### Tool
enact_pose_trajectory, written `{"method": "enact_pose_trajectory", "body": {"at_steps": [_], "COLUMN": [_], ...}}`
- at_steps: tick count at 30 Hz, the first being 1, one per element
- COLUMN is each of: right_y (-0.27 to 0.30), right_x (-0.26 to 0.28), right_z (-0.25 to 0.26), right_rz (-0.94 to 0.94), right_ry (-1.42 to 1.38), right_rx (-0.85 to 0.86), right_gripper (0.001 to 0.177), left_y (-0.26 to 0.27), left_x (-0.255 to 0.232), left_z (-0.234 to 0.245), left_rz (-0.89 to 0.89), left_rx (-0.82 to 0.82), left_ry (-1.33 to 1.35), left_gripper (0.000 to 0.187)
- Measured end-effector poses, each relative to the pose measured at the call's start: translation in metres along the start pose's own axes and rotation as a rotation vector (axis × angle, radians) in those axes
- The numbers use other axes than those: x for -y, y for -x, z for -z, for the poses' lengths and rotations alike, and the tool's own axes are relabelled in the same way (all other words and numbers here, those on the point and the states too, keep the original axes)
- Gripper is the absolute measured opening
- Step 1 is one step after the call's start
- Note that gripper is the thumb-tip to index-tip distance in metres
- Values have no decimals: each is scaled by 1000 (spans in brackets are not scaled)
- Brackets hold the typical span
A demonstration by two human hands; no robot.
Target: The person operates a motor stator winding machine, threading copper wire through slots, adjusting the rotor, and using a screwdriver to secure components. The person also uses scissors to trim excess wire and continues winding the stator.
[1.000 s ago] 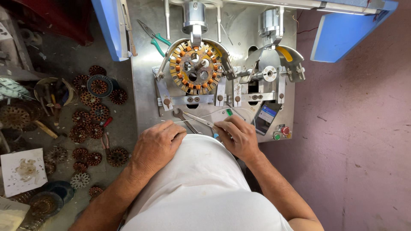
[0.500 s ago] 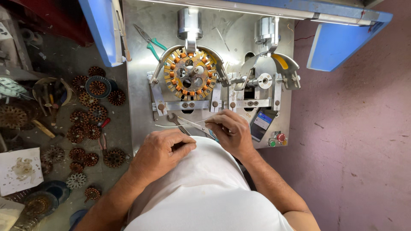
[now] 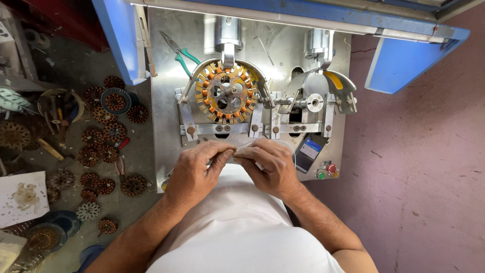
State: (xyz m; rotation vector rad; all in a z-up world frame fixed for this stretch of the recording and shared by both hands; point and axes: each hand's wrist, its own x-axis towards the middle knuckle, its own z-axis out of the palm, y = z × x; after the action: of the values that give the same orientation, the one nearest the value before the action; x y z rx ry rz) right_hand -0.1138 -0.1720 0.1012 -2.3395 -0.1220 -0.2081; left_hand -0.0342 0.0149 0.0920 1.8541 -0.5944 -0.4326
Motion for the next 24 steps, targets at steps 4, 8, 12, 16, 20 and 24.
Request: {"method": "enact_pose_trajectory", "body": {"at_steps": [4,8,12,16,20,24], "right_y": [-3,-2,-13,-25,-49,-104], "right_x": [-6,-13,-24,-18,-16,-37], "right_z": [-12,-16,-4,9,36,128], "right_rz": [-73,-307,-233,-165,-5,419], "right_ry": [-162,-407,-554,-360,-269,-205], "right_rx": [-64,-4,85,43,62,-306], "right_gripper": [14,26,20,15,12,29], "left_y": [-7,-9,-13,-20,-33,-29], "left_x": [9,29,45,44,31,32], "left_z": [8,8,5,-2,-2,10], "left_rz": [274,393,600,657,622,492], "left_rx": [184,285,300,231,110,51], "left_ry": [180,583,897,1116,1316,1310], "left_gripper": [19,22,21,18,17,15]}}
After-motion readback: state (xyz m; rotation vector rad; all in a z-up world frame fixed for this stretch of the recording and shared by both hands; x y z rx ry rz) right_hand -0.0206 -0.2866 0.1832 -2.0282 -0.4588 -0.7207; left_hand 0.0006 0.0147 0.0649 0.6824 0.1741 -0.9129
